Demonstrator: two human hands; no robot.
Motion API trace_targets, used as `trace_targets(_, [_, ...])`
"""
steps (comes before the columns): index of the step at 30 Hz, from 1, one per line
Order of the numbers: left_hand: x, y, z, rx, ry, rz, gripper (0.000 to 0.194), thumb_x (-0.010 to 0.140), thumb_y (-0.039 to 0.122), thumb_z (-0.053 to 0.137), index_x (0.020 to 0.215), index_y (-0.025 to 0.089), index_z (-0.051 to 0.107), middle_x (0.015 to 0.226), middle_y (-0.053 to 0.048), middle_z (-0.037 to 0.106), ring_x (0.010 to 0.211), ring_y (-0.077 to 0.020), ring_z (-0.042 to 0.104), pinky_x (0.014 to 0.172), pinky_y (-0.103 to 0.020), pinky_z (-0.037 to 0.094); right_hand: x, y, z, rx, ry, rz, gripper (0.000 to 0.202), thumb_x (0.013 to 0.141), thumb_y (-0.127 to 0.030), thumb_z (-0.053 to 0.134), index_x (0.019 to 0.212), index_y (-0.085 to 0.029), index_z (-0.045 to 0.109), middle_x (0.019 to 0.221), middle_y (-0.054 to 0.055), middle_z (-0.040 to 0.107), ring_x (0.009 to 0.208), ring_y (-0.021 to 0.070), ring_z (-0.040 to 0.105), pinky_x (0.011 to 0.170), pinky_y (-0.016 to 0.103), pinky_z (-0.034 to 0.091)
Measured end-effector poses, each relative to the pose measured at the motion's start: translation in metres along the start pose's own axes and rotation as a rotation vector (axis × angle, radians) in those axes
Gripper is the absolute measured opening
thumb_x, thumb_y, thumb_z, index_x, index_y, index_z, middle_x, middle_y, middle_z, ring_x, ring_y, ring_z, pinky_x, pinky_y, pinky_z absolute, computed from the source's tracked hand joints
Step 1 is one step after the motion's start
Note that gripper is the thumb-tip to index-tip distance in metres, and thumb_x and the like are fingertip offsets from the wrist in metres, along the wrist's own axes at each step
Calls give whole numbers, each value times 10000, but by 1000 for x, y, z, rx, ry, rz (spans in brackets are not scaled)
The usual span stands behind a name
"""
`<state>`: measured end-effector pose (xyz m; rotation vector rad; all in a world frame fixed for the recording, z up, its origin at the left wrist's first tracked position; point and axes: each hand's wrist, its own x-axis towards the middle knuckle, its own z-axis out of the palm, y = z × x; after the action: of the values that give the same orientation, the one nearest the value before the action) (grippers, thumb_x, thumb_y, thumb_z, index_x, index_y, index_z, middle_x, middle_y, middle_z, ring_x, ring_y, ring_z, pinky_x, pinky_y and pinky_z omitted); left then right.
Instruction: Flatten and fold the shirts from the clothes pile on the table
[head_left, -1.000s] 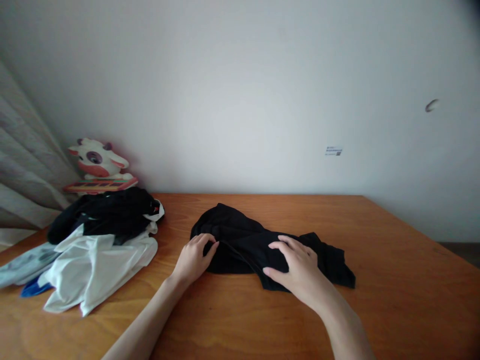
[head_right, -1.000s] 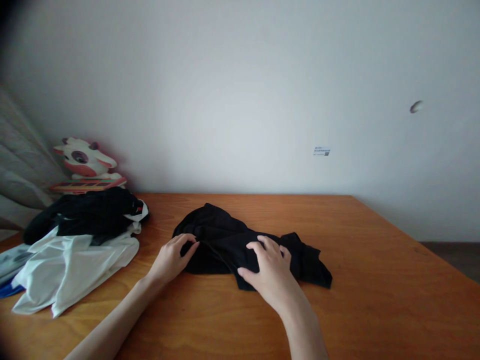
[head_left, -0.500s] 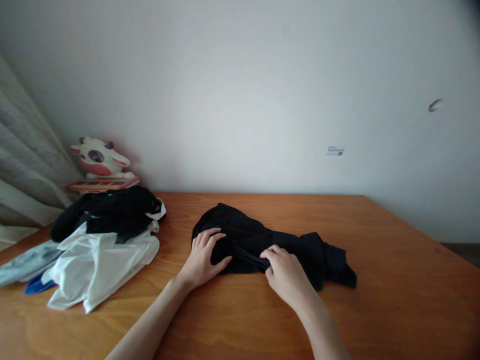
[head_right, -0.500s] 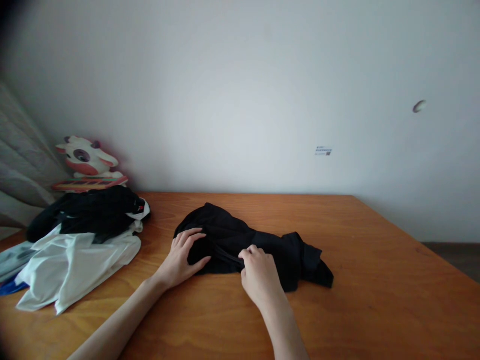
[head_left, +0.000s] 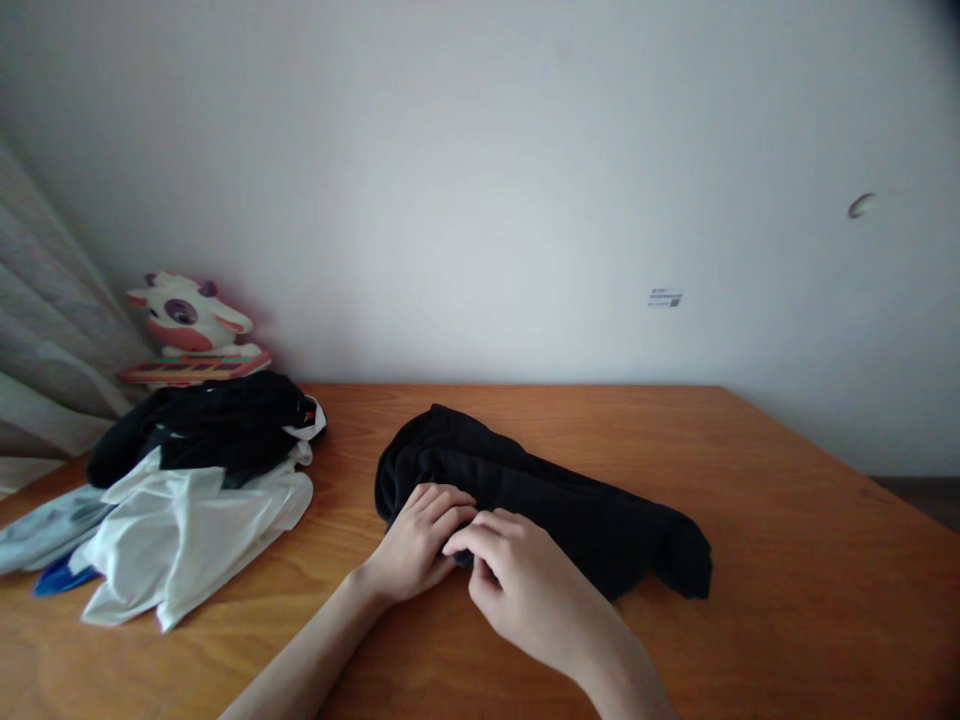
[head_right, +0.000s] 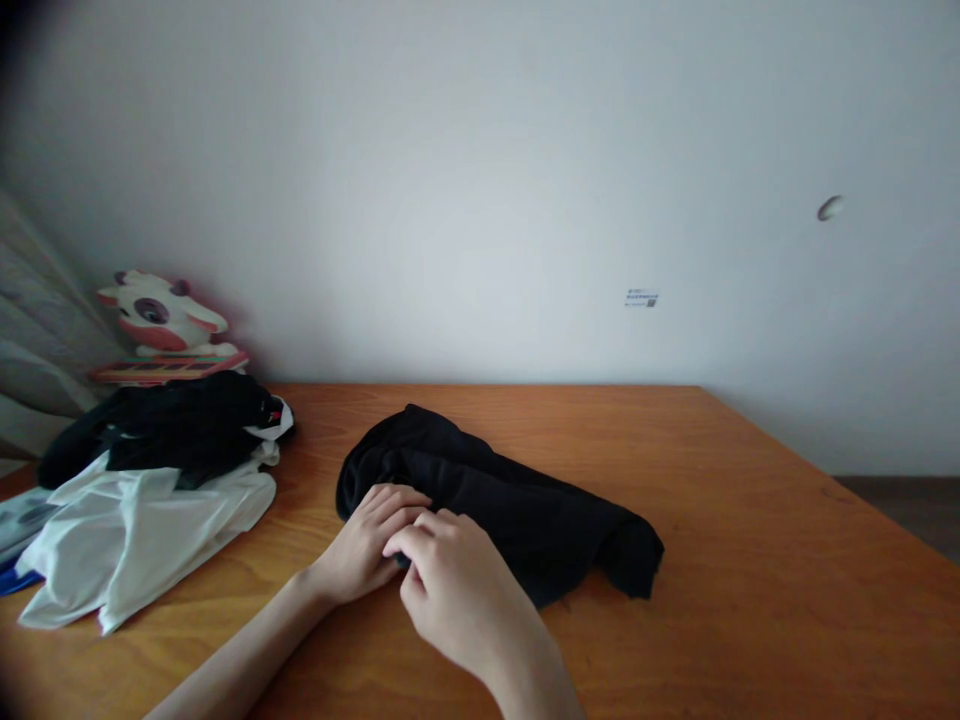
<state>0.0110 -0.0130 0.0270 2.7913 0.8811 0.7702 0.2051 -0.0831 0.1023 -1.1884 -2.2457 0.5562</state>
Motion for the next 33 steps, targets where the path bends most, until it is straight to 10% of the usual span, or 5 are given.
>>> trace_targets(16, [-6,-34,-7,191,138,-301,80,903,242,587,950,239,651,1025,-59,723,962,-256,666,846,-406,506,-26,19,-52,231,152,107,242,1004,-241,474,1052,-303,704,1062,-12,747,1000,148,694,894,252,522])
trace_targets(23, [-6,-38,-18,-84,298,-419,144,868,312,574,925,223,672,861,-29,731,801,-206,696,753,-320,555,-39,49,-65,219,203,265,220,945,-420,590,1060,-279,713,1000,20,753,906,191,707,802,290,551])
trace_targets(33, [-11,-45,-24,-302,296,-352,246,909,332,477,939,206,686,964,-70,717,946,-250,680,877,-377,542,-49,68,-59,84,96,338,171,784,-227,725,939,-290,759,769,-37,722,672,152,648,626,242,508])
